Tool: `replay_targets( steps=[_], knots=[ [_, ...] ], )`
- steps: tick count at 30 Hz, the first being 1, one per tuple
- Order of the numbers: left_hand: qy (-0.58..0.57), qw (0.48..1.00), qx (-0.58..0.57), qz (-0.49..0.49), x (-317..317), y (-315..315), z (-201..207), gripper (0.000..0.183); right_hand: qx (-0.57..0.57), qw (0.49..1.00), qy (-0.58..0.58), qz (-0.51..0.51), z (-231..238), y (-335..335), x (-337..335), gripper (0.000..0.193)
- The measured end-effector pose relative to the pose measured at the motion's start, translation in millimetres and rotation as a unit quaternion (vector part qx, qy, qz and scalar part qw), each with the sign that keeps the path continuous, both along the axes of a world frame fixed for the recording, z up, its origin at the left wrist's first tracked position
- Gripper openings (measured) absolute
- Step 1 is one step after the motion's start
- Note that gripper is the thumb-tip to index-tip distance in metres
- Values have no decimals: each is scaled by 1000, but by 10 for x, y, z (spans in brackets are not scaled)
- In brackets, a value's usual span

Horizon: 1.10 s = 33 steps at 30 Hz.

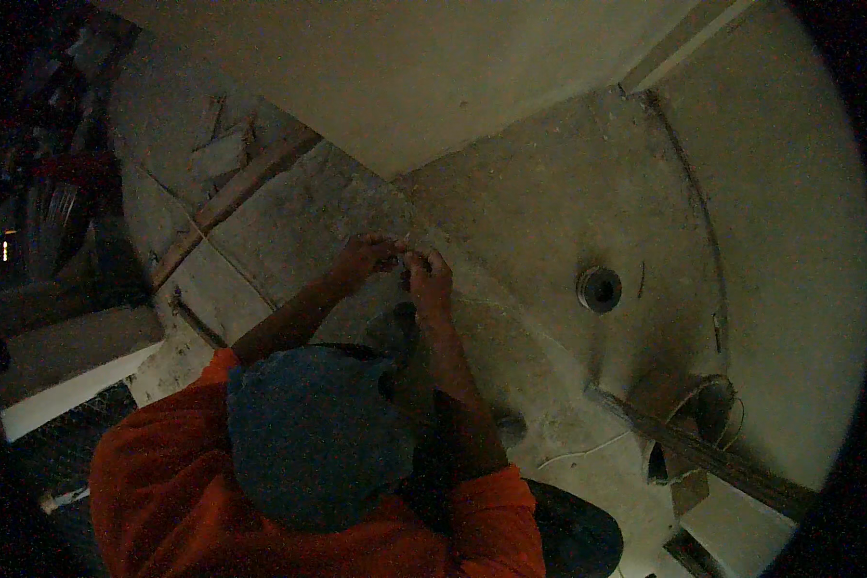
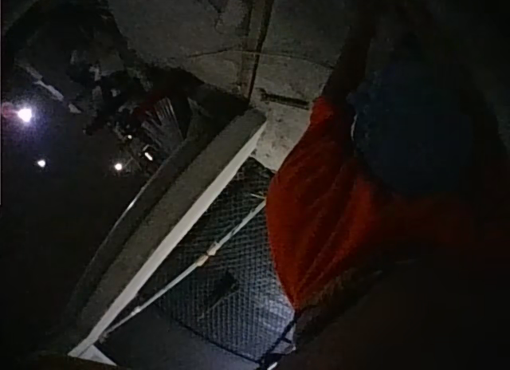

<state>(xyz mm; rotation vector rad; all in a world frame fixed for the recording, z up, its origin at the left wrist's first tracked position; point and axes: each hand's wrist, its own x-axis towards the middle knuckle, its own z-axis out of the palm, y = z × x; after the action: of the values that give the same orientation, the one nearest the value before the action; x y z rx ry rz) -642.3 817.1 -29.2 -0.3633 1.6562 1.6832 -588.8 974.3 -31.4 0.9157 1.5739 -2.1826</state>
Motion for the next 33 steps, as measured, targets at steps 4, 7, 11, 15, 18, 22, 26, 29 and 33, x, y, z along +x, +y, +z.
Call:
replay_targets(
  steps=[4, 7, 11, 15, 18, 22, 26, 29, 33],
  knots=[
    [19, 1000, 13, -10, 5, -18, -63, 29, 31, 998, 16, 52, -111, 19, 15, 20],
    [39, 999, 10, -24, 11, -26, -108, 30, 71, 994, -2, 78, -195, 9, 17, 22],
    [111, 991, -46, -61, 1, -13, -78, 32, 154, 975, 12, 160, -217, 103, 0, 27],
    [250, 935, -197, -158, -32, 10, 79, 32, 286, 929, 62, 226, -70, 344, -88, 42],
    [303, 920, -185, -165, -58, 31, 215, 30, 329, 899, 155, 243, 101, 455, -166, 26],
    [289, 919, -194, -186, -84, 48, 319, 26, 250, 934, 148, 208, 242, 395, -209, 26],
    [295, 921, -165, -193, -90, 58, 299, 24, 253, 940, 144, 179, 174, 329, -210, 25],
    [322, 909, -168, -205, -98, 57, 255, 24, 312, 931, 118, 151, 59, 422, -230, 24],
    [302, 905, -197, -226, -120, 30, 251, 23, 253, 956, 101, 107, 18, 618, -235, 24]
  ],
)
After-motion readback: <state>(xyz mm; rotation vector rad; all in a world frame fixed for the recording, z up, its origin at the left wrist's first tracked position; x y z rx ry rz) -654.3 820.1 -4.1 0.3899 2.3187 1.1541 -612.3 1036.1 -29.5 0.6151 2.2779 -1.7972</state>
